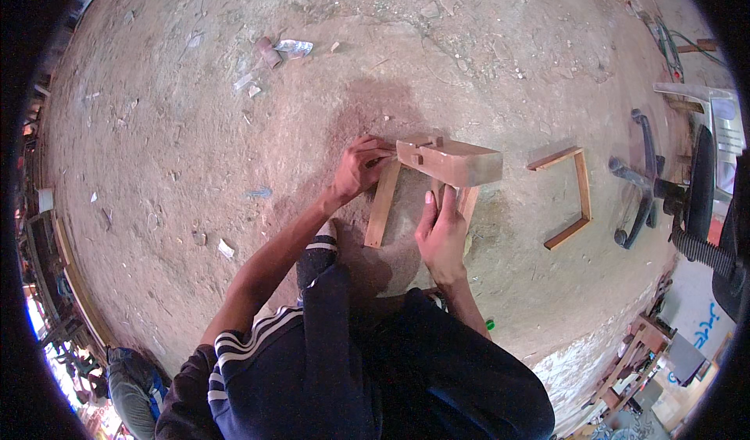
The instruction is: The person joins small wooden pieces together to form a U-shaped frame and then strikes one joint with a wooden block to secure it.
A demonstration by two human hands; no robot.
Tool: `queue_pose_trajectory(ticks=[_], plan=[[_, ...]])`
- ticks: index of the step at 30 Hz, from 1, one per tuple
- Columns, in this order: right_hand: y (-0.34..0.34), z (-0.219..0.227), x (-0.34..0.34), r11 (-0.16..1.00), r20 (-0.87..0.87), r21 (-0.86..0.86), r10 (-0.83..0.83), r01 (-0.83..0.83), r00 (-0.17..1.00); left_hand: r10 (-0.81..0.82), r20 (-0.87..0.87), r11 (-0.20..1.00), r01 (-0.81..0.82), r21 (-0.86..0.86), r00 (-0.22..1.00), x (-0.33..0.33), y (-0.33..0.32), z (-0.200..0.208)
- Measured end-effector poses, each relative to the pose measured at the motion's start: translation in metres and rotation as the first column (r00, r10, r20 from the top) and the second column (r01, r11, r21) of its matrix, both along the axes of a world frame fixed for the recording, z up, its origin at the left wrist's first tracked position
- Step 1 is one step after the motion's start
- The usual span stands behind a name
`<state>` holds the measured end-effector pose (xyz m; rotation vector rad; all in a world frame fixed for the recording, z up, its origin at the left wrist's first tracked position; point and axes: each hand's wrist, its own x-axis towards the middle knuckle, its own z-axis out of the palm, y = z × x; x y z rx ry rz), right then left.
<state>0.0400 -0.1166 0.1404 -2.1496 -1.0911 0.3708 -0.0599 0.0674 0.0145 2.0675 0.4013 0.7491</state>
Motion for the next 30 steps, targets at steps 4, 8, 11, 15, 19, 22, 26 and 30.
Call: queue_pose_trajectory(ticks=[4,8,11,15,19,22,26,30], plan=[[-0.007,-0.007,0.006,0.996,0.058,-0.080,-0.037,0.042,0.998,0.011,-0.008,1.000,-0.011,-0.022,1.000,0.004,0.000,0.005],[-0.007,-0.007,0.004,0.994,0.085,-0.112,-0.005,0.014,0.996,0.014,-0.018,1.000,-0.014,-0.006,1.000,0.005,0.001,0.012],[-0.005,-0.001,-0.003,0.978,0.064,-0.209,0.030,-0.016,0.998,0.014,-0.046,1.000,-0.015,-0.022,0.999,0.003,0.000,0.011],[-0.004,0.004,-0.007,0.986,0.069,-0.164,0.044,-0.033,0.997,-0.005,-0.035,1.000,0.005,-0.022,0.999,0.003,0.001,0.011],[-0.001,0.004,-0.007,0.998,0.120,0.066,-0.004,-0.004,0.993,0.005,-0.017,1.000,-0.005,0.000,1.000,0.002,0.001,0.006],[-0.005,0.003,-0.004,1.000,0.116,-0.008,-0.027,0.029,0.993,0.010,-0.014,1.000,-0.010,0.022,1.000,0.001,0.000,0.004],[-0.005,0.009,-0.001,0.998,-0.014,0.003,-0.064,0.064,0.998,0.037,-0.001,0.999,-0.036,0.031,0.999,0.003,-0.003,0.011],[-0.012,0.007,0.001,0.991,-0.062,-0.080,-0.112,0.107,0.992,0.060,0.002,0.998,-0.060,0.023,0.998,0.004,-0.006,0.014]])
